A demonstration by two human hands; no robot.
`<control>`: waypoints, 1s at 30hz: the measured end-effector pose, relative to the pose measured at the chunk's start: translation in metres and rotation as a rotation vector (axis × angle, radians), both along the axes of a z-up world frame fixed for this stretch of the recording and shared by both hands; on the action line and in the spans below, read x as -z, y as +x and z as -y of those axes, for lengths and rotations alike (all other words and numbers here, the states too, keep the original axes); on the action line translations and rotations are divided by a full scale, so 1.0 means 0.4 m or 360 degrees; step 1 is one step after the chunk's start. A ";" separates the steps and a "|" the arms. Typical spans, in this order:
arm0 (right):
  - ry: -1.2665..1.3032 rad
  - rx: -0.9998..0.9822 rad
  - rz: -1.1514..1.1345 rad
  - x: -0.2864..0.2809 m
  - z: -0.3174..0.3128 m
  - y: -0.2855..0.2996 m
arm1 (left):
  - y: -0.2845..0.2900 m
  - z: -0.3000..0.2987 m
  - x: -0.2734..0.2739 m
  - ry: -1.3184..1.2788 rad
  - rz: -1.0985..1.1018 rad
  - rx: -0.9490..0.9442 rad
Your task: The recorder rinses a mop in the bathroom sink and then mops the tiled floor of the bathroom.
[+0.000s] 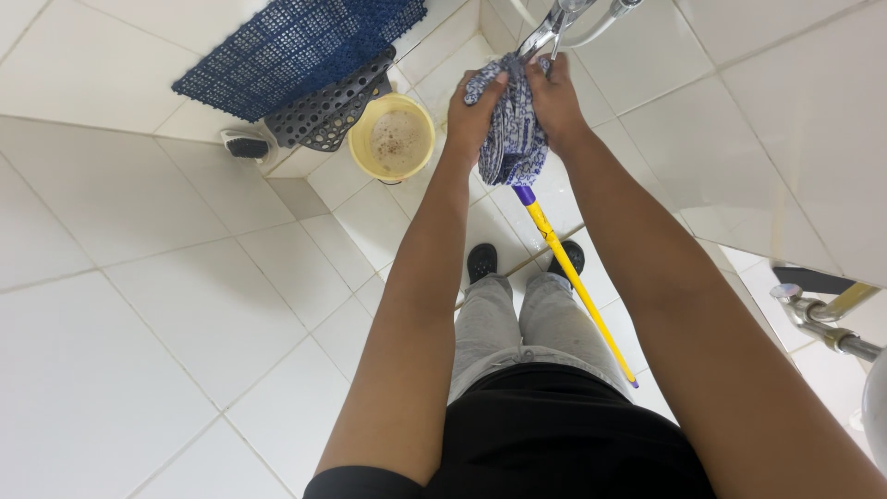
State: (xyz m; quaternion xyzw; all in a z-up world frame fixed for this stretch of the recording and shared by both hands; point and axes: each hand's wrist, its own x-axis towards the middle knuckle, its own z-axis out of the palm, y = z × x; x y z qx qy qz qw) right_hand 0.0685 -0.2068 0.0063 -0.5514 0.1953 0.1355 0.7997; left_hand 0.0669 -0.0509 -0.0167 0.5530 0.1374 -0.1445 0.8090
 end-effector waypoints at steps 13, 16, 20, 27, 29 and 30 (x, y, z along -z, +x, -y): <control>-0.0721 -0.0207 0.0381 -0.035 -0.020 -0.003 | 0.021 -0.019 -0.078 -0.0153 -0.0274 -0.0250; -0.0990 -0.0194 0.0282 -0.014 -0.015 0.012 | 0.022 -0.028 -0.117 -0.0107 -0.0233 -0.0053; -0.0587 0.0077 0.0210 0.046 -0.009 0.034 | 0.030 -0.041 -0.099 -0.0222 -0.0084 0.0168; -0.0440 0.0207 -0.0011 0.025 0.004 0.044 | 0.049 0.001 0.024 -0.0113 -0.0139 -0.0032; -0.0376 0.0166 -0.0117 0.010 0.005 0.042 | 0.056 0.023 0.065 0.0099 0.0061 -0.0168; -0.0379 0.0166 -0.0117 0.004 0.010 0.033 | 0.059 0.027 0.047 0.0096 0.0060 -0.0168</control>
